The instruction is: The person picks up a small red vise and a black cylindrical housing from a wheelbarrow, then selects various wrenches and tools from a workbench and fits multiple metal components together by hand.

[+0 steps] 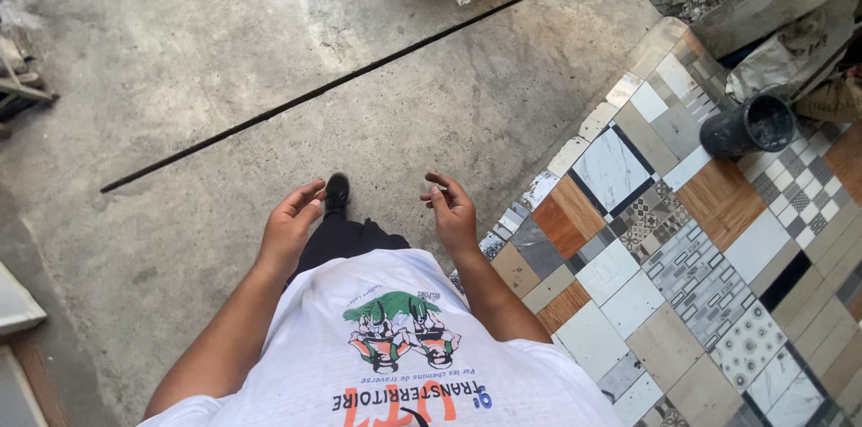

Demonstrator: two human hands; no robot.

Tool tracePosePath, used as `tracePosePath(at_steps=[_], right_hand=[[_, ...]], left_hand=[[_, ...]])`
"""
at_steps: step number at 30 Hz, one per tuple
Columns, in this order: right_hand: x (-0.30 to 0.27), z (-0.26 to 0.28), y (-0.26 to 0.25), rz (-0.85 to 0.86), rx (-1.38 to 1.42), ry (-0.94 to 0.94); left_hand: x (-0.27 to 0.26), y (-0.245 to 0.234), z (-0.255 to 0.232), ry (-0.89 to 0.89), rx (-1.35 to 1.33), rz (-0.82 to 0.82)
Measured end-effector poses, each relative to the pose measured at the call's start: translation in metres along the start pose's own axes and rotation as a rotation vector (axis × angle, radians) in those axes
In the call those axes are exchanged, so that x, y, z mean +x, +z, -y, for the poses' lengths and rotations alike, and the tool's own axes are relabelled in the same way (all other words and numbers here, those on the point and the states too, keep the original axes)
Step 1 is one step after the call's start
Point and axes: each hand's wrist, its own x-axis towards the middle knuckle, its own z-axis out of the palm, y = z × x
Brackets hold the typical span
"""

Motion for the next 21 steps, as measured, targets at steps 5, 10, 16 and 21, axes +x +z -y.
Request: tracePosePath(at_steps=[5, 10, 16, 21], right_hand=[[0.037, -0.014, -0.016, -0.116, -0.029, 0.049], [0.094, -0.006, -0.026, -0.242, -0.086, 0.076], [0.203, 0.025, -0.034, -0.332, -0.171, 0.043], [0.291, 0.048, -0.021, -0.336, -0.201, 0.118]], left_hand=[[0.078, 0.026, -0.005, -0.110, -0.001, 0.126], [0.173, 0.063, -0.021, -0.034, 0.020, 0.312], [0.292, 0.112, -0.099, -0.064, 0.047, 0.441], [0.381, 0.131, -0.129, -0.087, 0.024, 0.528]])
